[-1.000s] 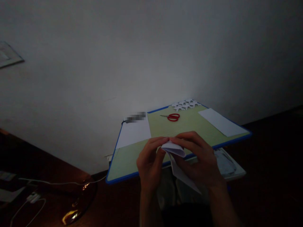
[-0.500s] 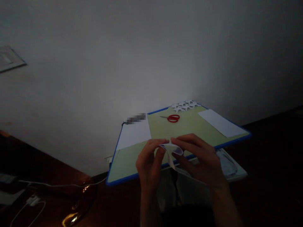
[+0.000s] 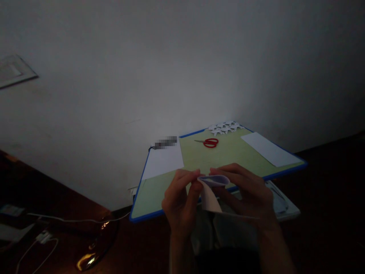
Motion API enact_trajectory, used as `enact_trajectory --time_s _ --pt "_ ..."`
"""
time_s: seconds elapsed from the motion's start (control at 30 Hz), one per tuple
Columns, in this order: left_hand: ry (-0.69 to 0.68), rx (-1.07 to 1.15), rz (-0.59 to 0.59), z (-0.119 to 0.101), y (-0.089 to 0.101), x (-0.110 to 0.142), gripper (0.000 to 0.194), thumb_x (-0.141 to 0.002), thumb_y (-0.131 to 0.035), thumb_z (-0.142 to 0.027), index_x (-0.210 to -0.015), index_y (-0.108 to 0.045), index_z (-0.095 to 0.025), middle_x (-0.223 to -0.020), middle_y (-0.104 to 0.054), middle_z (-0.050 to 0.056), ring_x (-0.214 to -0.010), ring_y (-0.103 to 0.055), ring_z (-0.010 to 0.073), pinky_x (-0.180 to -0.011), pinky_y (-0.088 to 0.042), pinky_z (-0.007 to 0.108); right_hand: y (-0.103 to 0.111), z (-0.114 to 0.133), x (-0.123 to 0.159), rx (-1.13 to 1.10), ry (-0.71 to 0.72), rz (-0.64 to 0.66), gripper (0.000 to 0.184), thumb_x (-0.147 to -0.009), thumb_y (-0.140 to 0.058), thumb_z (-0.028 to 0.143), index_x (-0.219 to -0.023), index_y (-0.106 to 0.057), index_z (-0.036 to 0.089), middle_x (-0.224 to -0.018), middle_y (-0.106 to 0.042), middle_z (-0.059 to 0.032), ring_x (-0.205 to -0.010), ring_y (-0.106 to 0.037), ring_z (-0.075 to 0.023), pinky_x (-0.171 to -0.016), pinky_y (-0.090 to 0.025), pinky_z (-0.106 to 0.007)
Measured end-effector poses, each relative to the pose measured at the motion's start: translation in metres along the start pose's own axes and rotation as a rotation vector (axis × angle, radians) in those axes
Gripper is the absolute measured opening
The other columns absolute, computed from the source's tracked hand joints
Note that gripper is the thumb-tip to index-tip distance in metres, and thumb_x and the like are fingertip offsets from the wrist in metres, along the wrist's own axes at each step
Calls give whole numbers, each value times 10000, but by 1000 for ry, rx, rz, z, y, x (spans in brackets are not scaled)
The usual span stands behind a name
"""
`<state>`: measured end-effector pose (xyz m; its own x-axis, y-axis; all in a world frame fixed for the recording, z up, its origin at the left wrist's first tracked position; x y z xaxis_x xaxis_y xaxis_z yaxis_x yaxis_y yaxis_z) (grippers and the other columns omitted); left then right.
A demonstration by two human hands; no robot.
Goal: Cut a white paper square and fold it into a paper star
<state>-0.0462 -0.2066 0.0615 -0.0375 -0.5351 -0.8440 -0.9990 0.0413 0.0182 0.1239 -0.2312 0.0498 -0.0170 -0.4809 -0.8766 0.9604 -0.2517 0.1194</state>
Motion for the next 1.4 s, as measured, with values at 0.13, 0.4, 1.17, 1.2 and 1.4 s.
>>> enact_trajectory --time_s 0.13,0.4,1.17,1.2,1.4 --pt "-21 -4 6 -3 1 0 246 -976 -705 -95 -1136 -806 -254 -989 -760 27 -903 -680 172 -771 -551 314 -1 1 0 -40 -4 9 518 -939 -762 80 -1403 -702 301 -1138 -748 -58 -980 -748 -206 -767 -636 -331" --pt "-57 -24 -44 -7 7 3 284 -938 -748 -106 -1156 -819 -274 -913 -743 27 -843 -647 175 -715 -532 307 0 3 2 -85 27 41 453 -959 -762 128 -1386 -717 270 -1133 -755 -70 -971 -752 -203 -725 -630 -307" --pt "-130 -21 -27 -13 12 1 179 -968 -766 -200 -1118 -835 -266 -885 -746 23 -777 -636 177 -684 -504 338 2 12 0 -22 54 69 407 -969 -720 147 -1360 -737 259 -1096 -773 -67 -908 -769 -194 -700 -647 -302" --pt "-131 -16 -28 -13 12 1 177 -966 -769 -201 -1116 -836 -264 -884 -744 23 -775 -635 175 -681 -502 334 2 12 0 -23 52 66 400 -973 -720 156 -1360 -736 261 -1091 -775 -66 -908 -770 -194 -695 -648 -302" --pt "-117 -22 -21 -14 12 1 169 -963 -761 -196 -1095 -834 -272 -894 -759 28 -790 -649 182 -692 -517 341 1 14 -3 -13 60 47 368 -975 -726 179 -1333 -756 261 -1056 -785 -71 -858 -780 -199 -644 -656 -301"
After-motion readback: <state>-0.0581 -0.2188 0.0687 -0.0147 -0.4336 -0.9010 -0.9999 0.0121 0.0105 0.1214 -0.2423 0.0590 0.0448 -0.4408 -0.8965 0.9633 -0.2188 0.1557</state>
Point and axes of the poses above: each hand's wrist, its own x-axis away from the middle knuckle, its own y-axis out of the back of the hand, z = x × y, the point moved 3 cm from there along -x, towards the middle knuckle
